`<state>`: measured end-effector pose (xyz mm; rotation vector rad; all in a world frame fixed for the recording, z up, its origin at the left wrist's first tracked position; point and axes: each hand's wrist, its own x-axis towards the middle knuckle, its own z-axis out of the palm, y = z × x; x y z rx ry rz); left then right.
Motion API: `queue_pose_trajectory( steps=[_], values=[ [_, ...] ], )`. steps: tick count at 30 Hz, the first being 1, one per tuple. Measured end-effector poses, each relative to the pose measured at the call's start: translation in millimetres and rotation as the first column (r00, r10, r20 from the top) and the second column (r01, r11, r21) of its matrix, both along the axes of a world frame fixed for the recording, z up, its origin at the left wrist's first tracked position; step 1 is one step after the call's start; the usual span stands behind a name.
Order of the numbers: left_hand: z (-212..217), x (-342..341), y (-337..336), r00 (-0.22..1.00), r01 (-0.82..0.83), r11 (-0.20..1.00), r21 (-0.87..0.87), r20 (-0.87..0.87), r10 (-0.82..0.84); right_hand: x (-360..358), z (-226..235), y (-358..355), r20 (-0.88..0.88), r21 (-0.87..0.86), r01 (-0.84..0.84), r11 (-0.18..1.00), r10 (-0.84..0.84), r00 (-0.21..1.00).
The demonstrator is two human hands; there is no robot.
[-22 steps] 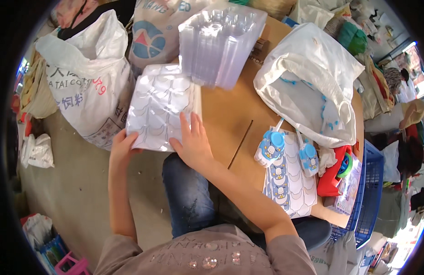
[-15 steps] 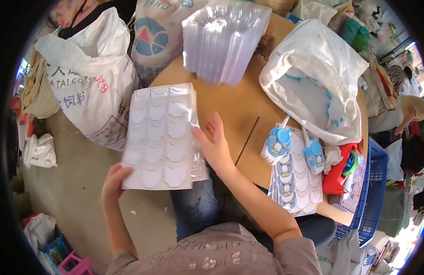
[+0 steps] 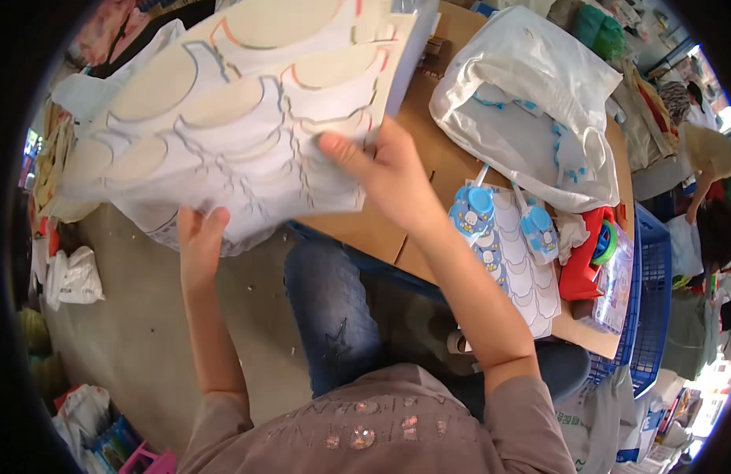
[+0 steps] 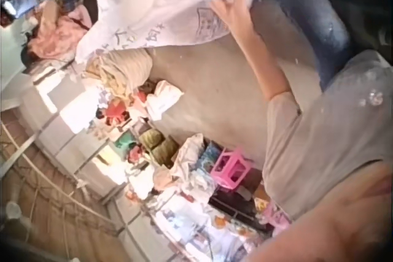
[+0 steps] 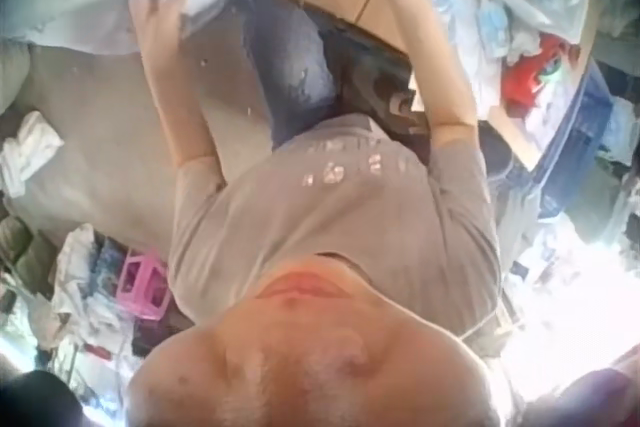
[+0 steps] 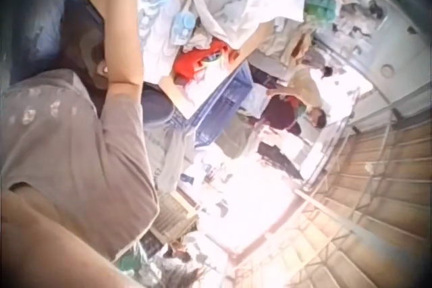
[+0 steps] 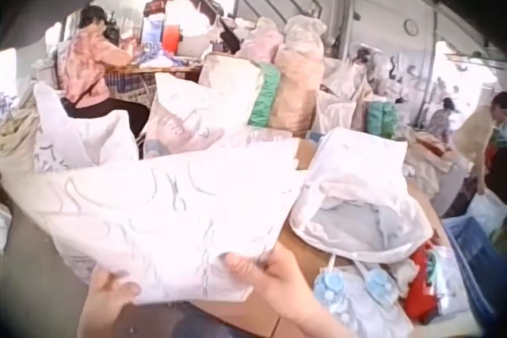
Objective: Applying decorative character stickers to plastic toy walkie-talkies.
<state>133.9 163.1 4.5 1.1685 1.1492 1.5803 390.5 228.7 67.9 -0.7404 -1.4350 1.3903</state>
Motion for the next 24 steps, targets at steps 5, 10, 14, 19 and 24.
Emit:
queue_pose_trajectory(
  steps=[5,10,14,19,24],
  values=[
    [-32.2,-0.1,29.0,0.974,0.224,0.972,-0.067,0.036,-0.222,16.8,-39.0,8.9,0.089,0.014,-0.098,0.995,0.096,0.991],
    [-46.2,15.1,15.5,0.991,0.136,0.947,-0.291,0.028,-0.133,14.3,-72.6,-0.8,0.443,-0.118,0.081,0.99,-0.021,0.896],
    [-8.0,1.3,-10.7,0.943,0.307,0.826,-0.473,0.267,-0.198,21.6,-54.1,-14.7,0.183,-0.321,-0.043,0.946,0.107,0.977],
    [-45.5,16.2,-8.6,0.946,0.322,0.775,-0.544,0.217,-0.241,35.6,-64.8,-38.0,0.55,0.42,0.005,0.908,-0.259,0.794],
    [-81.5,46.8,16.8,0.949,0.302,0.78,-0.548,0.092,-0.303,7.9,-58.7,-72.8,0.793,0.5,-0.395,0.771,-0.224,0.567]
  ],
)
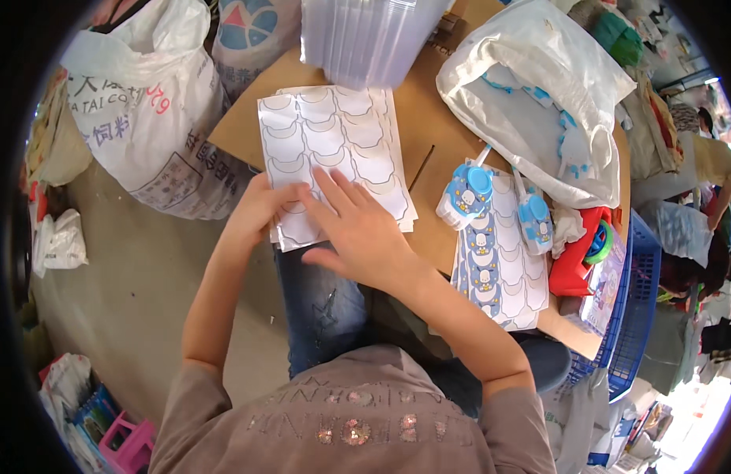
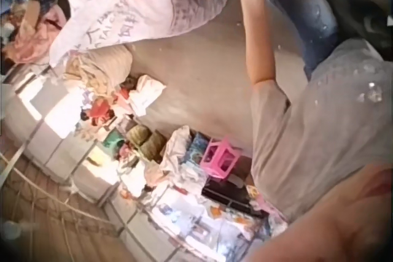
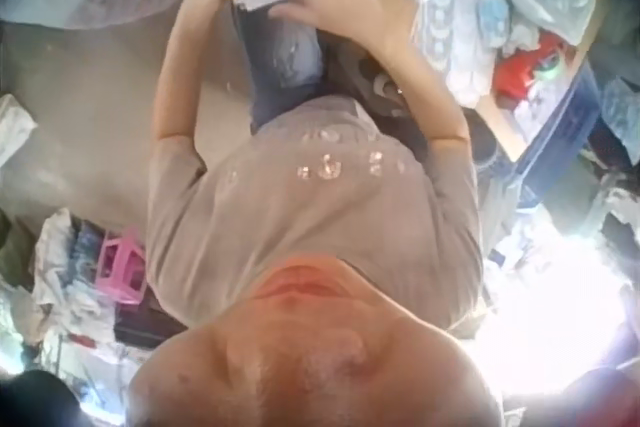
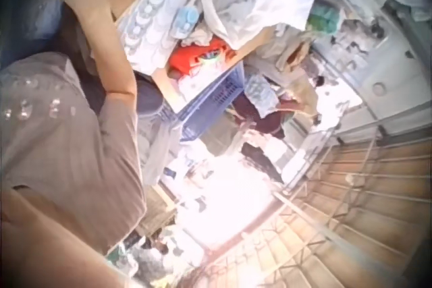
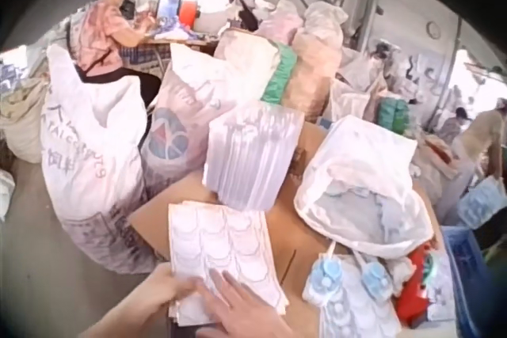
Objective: Applying decorative character stickers to plastic toy walkie-talkies.
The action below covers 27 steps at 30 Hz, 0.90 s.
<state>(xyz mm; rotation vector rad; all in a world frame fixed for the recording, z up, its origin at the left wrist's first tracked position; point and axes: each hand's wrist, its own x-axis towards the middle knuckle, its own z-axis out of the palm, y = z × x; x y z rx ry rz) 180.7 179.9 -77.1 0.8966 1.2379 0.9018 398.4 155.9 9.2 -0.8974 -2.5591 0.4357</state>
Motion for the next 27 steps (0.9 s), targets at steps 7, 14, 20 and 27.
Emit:
queue_pose_trajectory(
  steps=[7,14,20,27],
  values=[
    [44.9,-28.3,-34.2,0.814,-0.138,0.939,0.315,-0.505,0.289,30.0,-19.3,0.8,0.026,-0.04,0.111,0.993,-0.11,0.994],
    [63.8,-18.0,-54.5,0.701,0.412,0.735,0.538,-0.703,0.121,30.1,15.9,47.6,-0.492,-0.012,0.498,0.867,-0.439,0.752],
    [29.1,-24.7,-33.0,0.766,0.431,0.774,0.464,-0.642,-0.042,6.4,-5.9,18.5,-0.251,-0.035,0.027,0.999,-0.035,0.967],
    [42.7,-15.2,-13.3,0.917,0.072,0.744,0.665,-0.338,0.213,5.3,-4.1,22.4,-0.084,-0.208,0.206,0.956,-0.228,0.97]
  ],
)
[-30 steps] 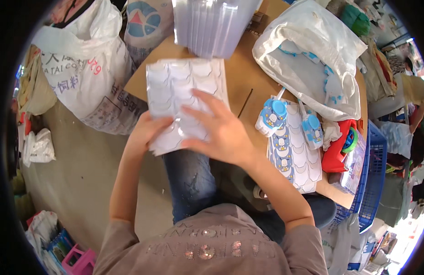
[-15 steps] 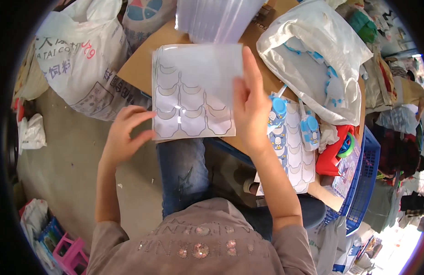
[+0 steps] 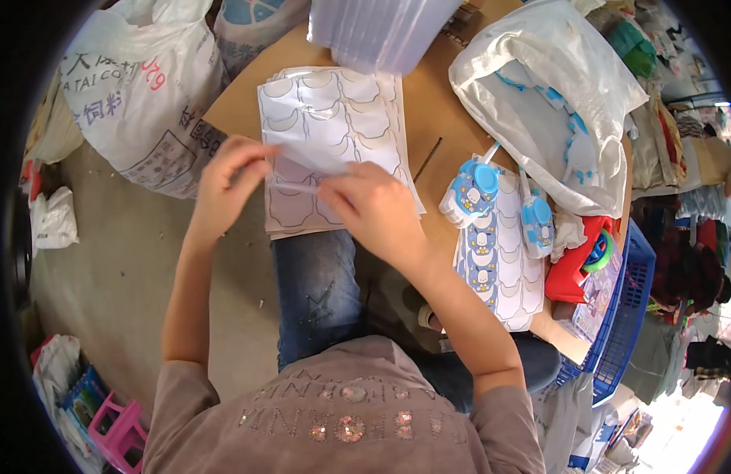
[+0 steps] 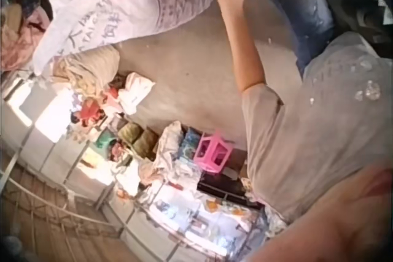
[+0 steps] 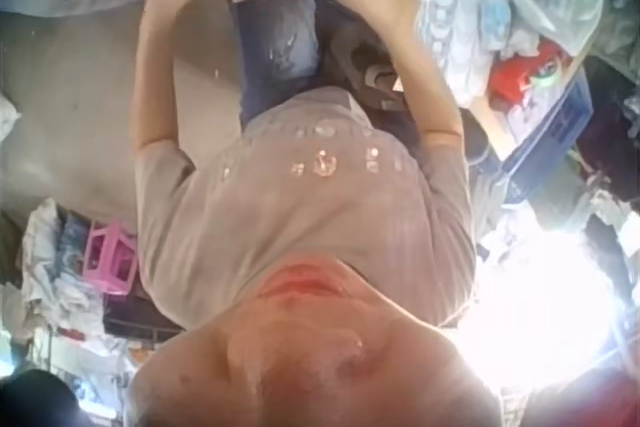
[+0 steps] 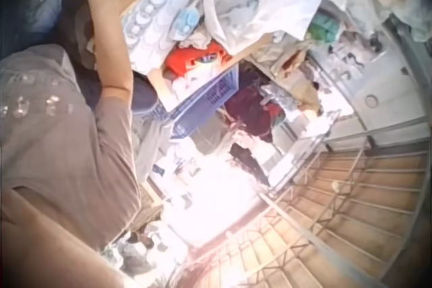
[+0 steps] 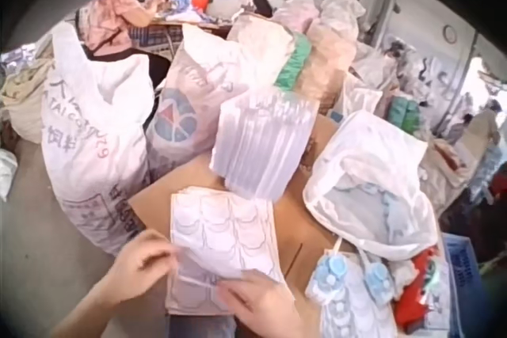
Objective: Applying decorative character stickers to plastic toy walkie-talkies.
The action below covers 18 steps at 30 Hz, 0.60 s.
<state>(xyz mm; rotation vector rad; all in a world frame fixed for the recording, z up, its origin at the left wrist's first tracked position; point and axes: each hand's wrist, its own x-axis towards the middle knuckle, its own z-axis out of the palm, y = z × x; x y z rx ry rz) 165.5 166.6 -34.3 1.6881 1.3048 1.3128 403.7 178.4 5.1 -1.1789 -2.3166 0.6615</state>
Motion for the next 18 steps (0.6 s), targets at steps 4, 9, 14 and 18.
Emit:
queue_pose_trajectory(
  steps=[4,9,14,18],
  values=[
    [-3.8,-30.1,-14.5,0.999,-0.041,0.987,-0.156,0.028,0.046,7.9,-4.4,12.8,-0.222,-0.164,0.091,0.982,-0.126,0.967],
    [-9.7,-10.1,-23.1,0.922,0.163,0.977,-0.139,-0.331,-0.201,3.9,-8.8,23.5,-0.35,-0.019,0.298,0.955,-0.285,0.892],
    [-29.0,-9.9,-10.6,0.948,0.141,0.97,-0.2,-0.256,-0.19,1.3,-9.4,17.9,-0.286,0.162,0.075,0.984,-0.026,0.958],
    [-17.1,6.9,-0.3,0.961,0.093,0.994,-0.051,-0.258,-0.103,-1.4,-9.8,9.5,-0.081,0.163,-0.078,0.983,0.092,0.992]
  ],
)
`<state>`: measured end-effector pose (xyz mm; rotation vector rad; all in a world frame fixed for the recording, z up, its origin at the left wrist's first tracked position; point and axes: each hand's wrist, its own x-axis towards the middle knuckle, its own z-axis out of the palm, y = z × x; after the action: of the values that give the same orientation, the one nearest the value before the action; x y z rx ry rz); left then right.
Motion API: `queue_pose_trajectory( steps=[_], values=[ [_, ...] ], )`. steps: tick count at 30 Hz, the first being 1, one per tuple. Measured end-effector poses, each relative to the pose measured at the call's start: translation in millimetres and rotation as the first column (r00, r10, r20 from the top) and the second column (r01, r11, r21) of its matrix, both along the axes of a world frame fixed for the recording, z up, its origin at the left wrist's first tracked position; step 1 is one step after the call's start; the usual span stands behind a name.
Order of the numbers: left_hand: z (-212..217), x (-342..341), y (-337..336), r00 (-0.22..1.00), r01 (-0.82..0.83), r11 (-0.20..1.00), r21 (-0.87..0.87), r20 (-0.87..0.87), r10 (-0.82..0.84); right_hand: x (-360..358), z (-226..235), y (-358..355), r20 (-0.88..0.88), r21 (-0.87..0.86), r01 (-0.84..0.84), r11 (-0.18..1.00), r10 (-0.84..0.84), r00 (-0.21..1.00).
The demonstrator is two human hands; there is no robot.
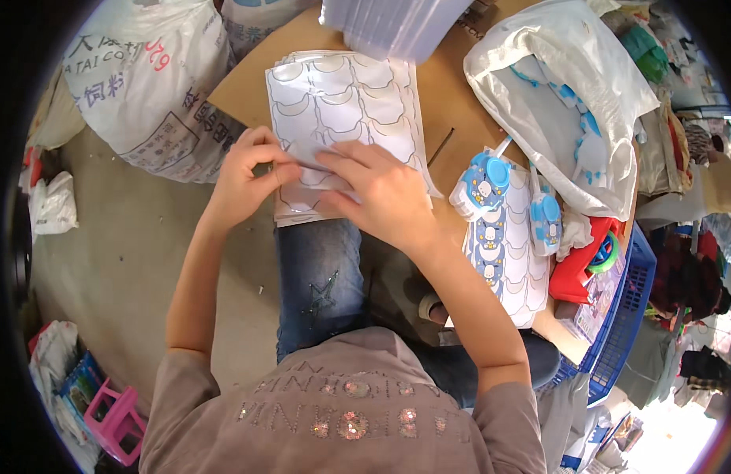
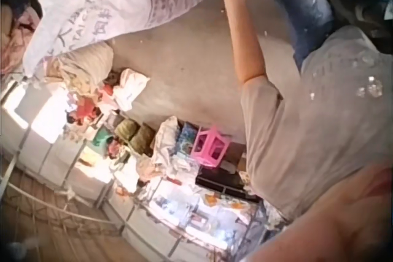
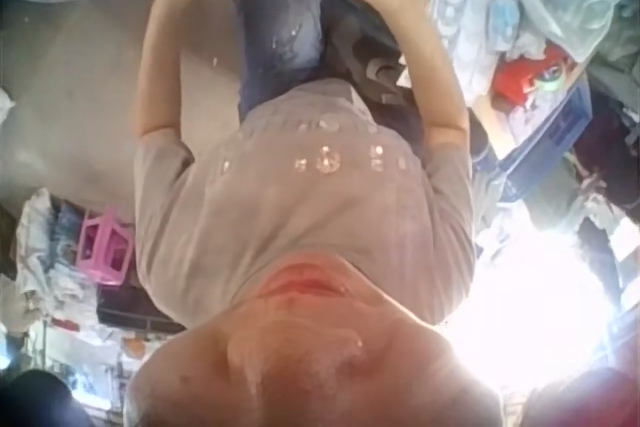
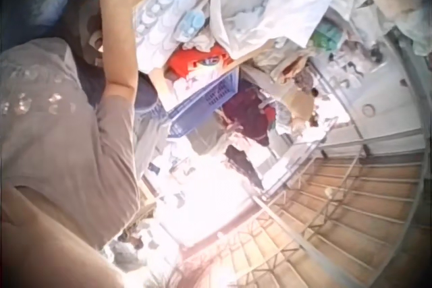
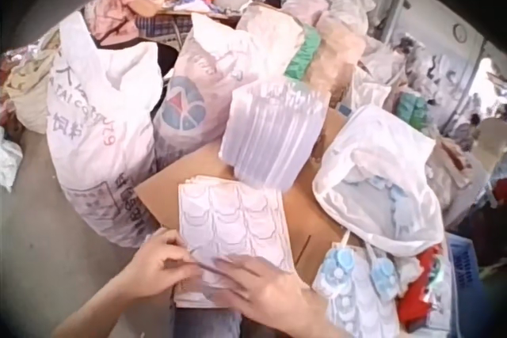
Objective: Applying decorative character stickers to plastic toy walkie-talkies.
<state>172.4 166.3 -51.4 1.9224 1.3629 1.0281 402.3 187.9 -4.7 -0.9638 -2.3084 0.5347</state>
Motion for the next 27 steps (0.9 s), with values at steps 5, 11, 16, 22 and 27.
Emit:
queue_pose_trajectory(
  steps=[5,11,16,22,27],
  values=[
    [9.6,-19.4,-12.6,0.976,-0.107,0.993,-0.049,0.183,0.115,-3.8,1.2,9.3,-0.291,-0.159,0.215,0.964,-0.254,0.922],
    [-11.7,-13.2,-15.1,0.999,0.038,0.982,-0.188,-0.028,-0.044,7.3,-8.9,14.1,-0.073,-0.067,0.058,0.996,-0.063,0.995],
    [-5.1,3.9,-5.4,0.97,-0.177,0.982,-0.072,0.159,0.186,-3.5,-4.0,-3.3,0.142,-0.093,-0.013,0.996,0.026,0.99],
    [4.0,-9.7,-21.1,1.0,0.015,0.996,-0.09,0.001,-0.015,0.4,11.0,15.3,-0.24,-0.111,0.19,0.976,-0.212,0.947],
    [0.1,-8.5,-14.5,0.991,-0.013,0.98,-0.2,-0.133,-0.014,4.5,-3.5,10.6,-0.041,-0.059,0.008,0.998,-0.01,0.999]
  ],
)
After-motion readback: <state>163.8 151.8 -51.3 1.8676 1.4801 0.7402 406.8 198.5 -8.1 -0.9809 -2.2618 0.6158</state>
